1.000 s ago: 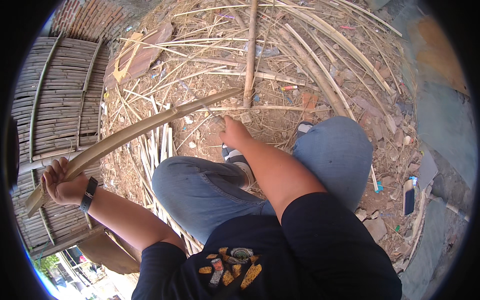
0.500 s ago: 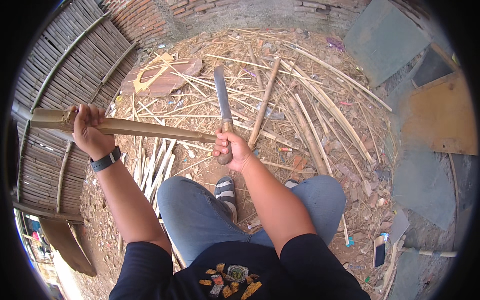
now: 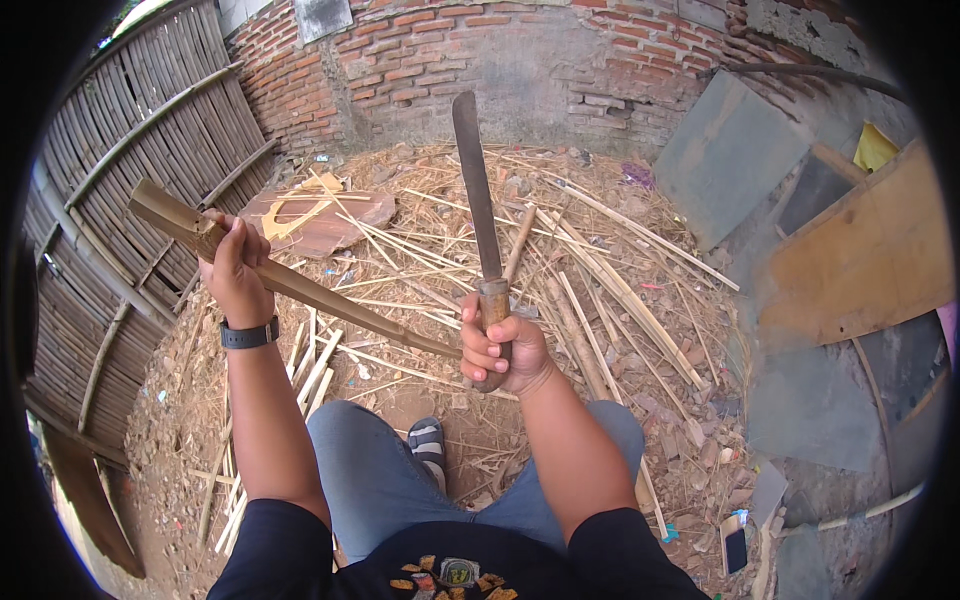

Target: The person sits on the ground and uses a knife to split a long piece of bamboo into thin strips. They hold the bamboo with one hand and use the knife to carefully separate the layers, creating multiple thin strips that are placed on the ground.

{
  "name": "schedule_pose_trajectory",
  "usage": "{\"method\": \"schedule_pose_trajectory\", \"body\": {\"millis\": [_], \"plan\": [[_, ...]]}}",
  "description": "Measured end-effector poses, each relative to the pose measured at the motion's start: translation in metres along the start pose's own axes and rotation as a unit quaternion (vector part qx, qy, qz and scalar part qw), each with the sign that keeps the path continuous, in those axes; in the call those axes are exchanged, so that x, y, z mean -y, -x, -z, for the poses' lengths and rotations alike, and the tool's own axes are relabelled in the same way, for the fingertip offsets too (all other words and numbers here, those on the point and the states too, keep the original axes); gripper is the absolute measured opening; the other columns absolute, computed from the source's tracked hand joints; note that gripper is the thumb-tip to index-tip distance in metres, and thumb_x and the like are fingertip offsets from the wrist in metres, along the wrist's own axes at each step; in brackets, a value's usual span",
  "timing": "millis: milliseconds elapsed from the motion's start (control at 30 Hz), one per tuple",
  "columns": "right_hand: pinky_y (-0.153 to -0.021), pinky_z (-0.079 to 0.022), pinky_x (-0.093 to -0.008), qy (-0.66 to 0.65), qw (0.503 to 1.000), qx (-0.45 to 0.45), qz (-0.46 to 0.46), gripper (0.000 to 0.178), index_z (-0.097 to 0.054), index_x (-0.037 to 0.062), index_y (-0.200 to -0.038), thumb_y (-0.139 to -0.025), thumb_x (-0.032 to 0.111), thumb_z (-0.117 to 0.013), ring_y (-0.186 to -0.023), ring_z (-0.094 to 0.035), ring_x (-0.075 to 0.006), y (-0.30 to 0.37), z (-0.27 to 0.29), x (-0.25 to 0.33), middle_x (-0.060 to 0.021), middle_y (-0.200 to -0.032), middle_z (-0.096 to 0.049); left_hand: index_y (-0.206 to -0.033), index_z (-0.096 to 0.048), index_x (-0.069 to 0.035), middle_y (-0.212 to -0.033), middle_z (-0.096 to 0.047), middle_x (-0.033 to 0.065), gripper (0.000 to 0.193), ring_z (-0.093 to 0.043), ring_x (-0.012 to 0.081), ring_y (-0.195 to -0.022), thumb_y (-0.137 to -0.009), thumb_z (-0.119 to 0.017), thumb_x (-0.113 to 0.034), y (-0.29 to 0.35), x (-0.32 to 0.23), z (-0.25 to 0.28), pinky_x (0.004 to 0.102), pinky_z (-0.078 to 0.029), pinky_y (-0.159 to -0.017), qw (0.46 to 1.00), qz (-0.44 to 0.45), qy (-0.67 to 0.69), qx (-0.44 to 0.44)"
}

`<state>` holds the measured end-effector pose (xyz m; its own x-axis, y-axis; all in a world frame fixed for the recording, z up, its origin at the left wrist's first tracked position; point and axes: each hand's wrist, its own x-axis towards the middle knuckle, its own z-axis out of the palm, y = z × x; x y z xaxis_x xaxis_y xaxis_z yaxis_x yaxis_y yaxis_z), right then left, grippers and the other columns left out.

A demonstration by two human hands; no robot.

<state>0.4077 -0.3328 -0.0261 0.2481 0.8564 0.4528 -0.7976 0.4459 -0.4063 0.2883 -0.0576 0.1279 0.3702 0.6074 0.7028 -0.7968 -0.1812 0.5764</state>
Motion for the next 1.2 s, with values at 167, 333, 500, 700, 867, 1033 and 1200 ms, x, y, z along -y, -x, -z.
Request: {"method": "schedule_pose_trajectory", "body": {"millis": [167,333,500,700,867,1033,1200], "plan": [[-0.058,-0.051,-0.0342,0.080,0.996,-0.051,0.002,0.033,-0.054,0.0051,-0.112,-0.080,0.012,-0.061,-0.045,-0.045,-0.0083,0.003,-0.002,0.008,0.0008,-0.063,-0.046,-0.110,-0.047,-0.009,-0.084,-0.050,0.0000,0.025,-0.039,0.0076,-0.058,-0.088,-0.057,-0.004,0.001,0.002,-0.005,0.0249,-0.034,-0.055,1.000,0.003,-0.002,0.023],[-0.058,-0.051,-0.0342,0.102,0.993,-0.055,-0.023,0.032,-0.053,0.0038,-0.112,-0.082,0.012,-0.060,-0.045,-0.045,-0.0083,0.009,-0.009,0.007,0.0008,-0.063,-0.046,-0.112,-0.045,-0.009,-0.081,-0.048,0.0009,0.026,-0.038,0.0081,-0.056,-0.089,-0.056,-0.004,0.007,-0.004,-0.020,0.0258,-0.034,-0.055,0.998,0.022,0.027,0.054],[-0.059,-0.050,-0.0337,0.183,0.977,-0.108,-0.032,0.030,-0.053,0.0025,-0.112,-0.085,0.014,-0.061,-0.051,-0.050,-0.0095,0.013,-0.017,0.008,-0.0009,-0.066,-0.050,-0.111,-0.044,-0.011,-0.079,-0.046,0.0002,0.027,-0.037,0.0084,-0.057,-0.088,-0.055,-0.003,0.013,-0.006,-0.014,0.0257,-0.034,-0.056,0.988,0.039,0.083,0.128],[-0.062,-0.048,-0.0367,0.611,0.698,-0.365,-0.079,0.038,-0.056,-0.0029,-0.110,-0.085,0.024,-0.067,-0.065,-0.061,-0.0189,-0.002,0.014,-0.012,-0.0099,-0.074,-0.060,-0.110,-0.044,-0.012,-0.074,-0.042,-0.0004,0.026,-0.035,0.0095,-0.056,-0.087,-0.056,-0.006,0.013,-0.016,0.019,0.0260,-0.032,-0.057,0.988,0.018,0.077,0.134],[-0.071,-0.051,-0.0395,0.640,0.629,-0.416,-0.147,0.043,-0.058,-0.0063,-0.109,-0.082,0.025,-0.070,-0.079,-0.066,-0.0324,-0.001,0.052,-0.050,-0.0214,-0.088,-0.066,-0.110,-0.045,-0.012,-0.074,-0.042,-0.0008,0.025,-0.034,0.0101,-0.057,-0.087,-0.055,-0.005,0.005,-0.010,0.043,0.0265,-0.032,-0.057,0.982,0.021,0.115,0.150],[-0.063,-0.048,-0.0393,0.710,0.578,-0.370,-0.157,0.043,-0.058,-0.0046,-0.113,-0.084,0.024,-0.072,-0.063,-0.061,-0.0277,-0.028,0.039,-0.085,-0.0156,-0.074,-0.064,-0.108,-0.047,-0.012,-0.074,-0.041,-0.0015,0.024,-0.032,0.0101,-0.058,-0.087,-0.056,-0.005,-0.003,-0.007,0.070,0.0262,-0.031,-0.057,0.968,0.026,0.160,0.190],[-0.064,-0.049,-0.0440,0.707,0.620,-0.302,-0.157,0.039,-0.058,-0.0016,-0.112,-0.084,0.023,-0.071,-0.069,-0.066,-0.0365,-0.068,0.031,-0.134,-0.0225,-0.075,-0.065,-0.104,-0.050,-0.014,-0.072,-0.041,-0.0035,0.021,-0.034,0.0085,-0.057,-0.087,-0.060,-0.007,-0.006,-0.012,0.102,0.0257,-0.031,-0.056,0.967,0.026,0.159,0.199]]}}
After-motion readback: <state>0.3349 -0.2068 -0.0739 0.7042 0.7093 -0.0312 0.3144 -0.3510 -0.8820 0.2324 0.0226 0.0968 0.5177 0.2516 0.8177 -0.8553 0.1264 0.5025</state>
